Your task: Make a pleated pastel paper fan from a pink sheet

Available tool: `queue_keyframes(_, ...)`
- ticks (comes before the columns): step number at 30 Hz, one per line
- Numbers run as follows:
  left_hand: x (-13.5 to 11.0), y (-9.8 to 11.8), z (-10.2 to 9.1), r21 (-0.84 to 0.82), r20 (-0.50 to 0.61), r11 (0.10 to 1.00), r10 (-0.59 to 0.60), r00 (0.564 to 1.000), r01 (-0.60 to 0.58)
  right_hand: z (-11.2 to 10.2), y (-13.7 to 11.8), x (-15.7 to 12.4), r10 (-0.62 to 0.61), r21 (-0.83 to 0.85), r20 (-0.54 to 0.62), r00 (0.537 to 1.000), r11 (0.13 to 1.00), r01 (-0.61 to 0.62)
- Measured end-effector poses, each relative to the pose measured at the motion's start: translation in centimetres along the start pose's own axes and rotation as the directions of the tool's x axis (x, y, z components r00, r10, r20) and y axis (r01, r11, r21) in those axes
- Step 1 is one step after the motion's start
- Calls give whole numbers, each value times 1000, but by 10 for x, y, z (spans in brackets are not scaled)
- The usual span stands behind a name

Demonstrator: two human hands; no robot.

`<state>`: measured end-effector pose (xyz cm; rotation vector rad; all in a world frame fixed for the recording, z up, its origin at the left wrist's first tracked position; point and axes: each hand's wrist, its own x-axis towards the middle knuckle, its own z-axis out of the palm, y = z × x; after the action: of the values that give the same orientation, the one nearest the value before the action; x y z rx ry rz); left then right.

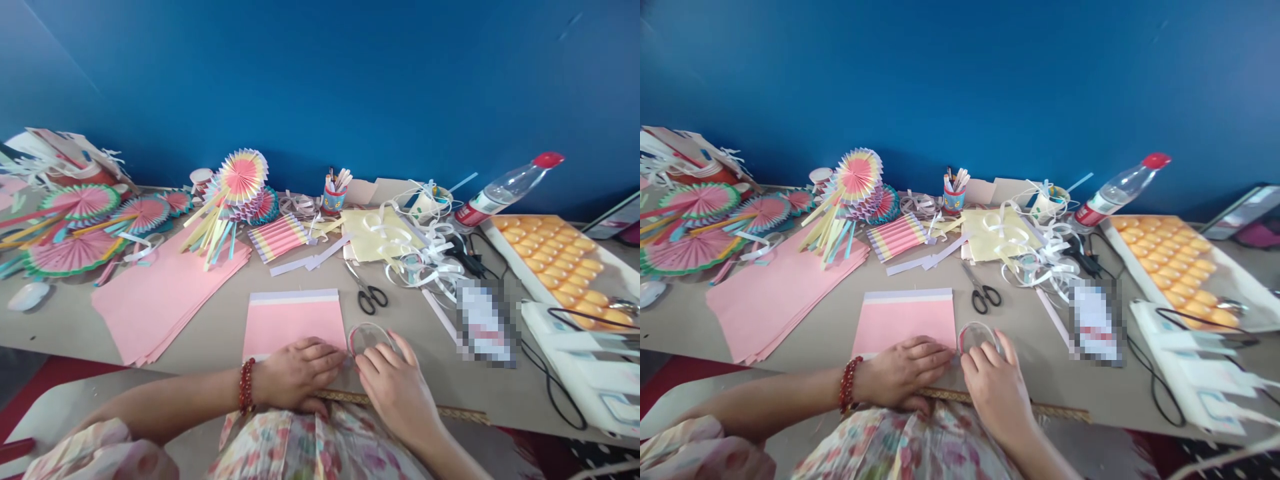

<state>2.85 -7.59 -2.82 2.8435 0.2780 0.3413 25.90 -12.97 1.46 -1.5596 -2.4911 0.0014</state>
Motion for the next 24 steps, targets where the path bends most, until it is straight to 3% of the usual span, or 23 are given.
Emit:
queue_keyframes(10,2,0,-8,-41,52,999,-22,998,24,4,-5,-3,30,64,-52,998,998,-26)
queue_keyframes(24,5,-2,-18,-109,161,992,-38,986,56,21,3,-19,178,229,-169,969,964,-137)
